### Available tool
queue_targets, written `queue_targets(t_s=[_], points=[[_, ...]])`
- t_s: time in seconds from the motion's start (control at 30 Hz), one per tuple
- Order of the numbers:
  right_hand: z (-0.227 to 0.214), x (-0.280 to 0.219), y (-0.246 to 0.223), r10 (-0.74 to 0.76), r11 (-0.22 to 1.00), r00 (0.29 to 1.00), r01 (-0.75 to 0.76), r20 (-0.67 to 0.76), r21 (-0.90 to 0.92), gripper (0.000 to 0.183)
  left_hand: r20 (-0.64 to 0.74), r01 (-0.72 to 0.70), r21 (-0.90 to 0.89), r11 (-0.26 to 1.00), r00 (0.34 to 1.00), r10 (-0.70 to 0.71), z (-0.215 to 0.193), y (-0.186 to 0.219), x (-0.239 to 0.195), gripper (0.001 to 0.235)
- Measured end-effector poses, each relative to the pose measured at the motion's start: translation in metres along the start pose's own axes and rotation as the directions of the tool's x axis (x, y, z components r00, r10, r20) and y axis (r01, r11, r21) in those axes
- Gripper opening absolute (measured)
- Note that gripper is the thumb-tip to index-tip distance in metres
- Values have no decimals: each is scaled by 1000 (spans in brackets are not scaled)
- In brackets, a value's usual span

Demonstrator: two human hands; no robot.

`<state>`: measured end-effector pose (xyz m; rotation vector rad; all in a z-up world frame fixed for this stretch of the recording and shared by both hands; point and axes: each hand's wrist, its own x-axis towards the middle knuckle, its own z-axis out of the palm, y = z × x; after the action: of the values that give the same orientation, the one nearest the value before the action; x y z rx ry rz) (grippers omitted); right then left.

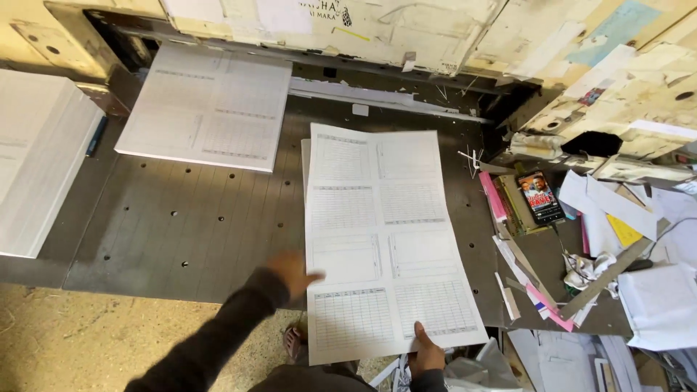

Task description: Aligning and cutting stacks of printed paper using an industrial guillotine paper cutter.

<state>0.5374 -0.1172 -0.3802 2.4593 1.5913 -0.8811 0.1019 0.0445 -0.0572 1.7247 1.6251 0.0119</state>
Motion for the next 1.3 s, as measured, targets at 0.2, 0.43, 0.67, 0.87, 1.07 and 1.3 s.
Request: queue_targets(t_s=[0.2,0.43,0.67,0.87,1.07,1.3], points=[[-8,-6,-23,29,991,1000,-29,8,127,65,402,503,-609,614,863,-308,228,-111,-31,73],[-46,82,88,-5,-567,571,-678,821,469,62,41,443,-595,671,850,-525,253,-101,-30,36],[-219,13,-89,103,987,979,-123,178,106,40,-50,378,-178,909,919,-392,222,-49,72,38],[-240,15,-38,-331,910,907,380,-259,167,46,-127,158,-314,936,970,-206,142,-13,2,69],[-204,35,-6,-298,794,934,128,197,595,52,-200,210,-267,940,942,-268,237,-111,21,53],[-172,157,-40,-232,874,973,215,-14,435,43,-153,363,-368,856,885,-440,210,-89,85,61]])
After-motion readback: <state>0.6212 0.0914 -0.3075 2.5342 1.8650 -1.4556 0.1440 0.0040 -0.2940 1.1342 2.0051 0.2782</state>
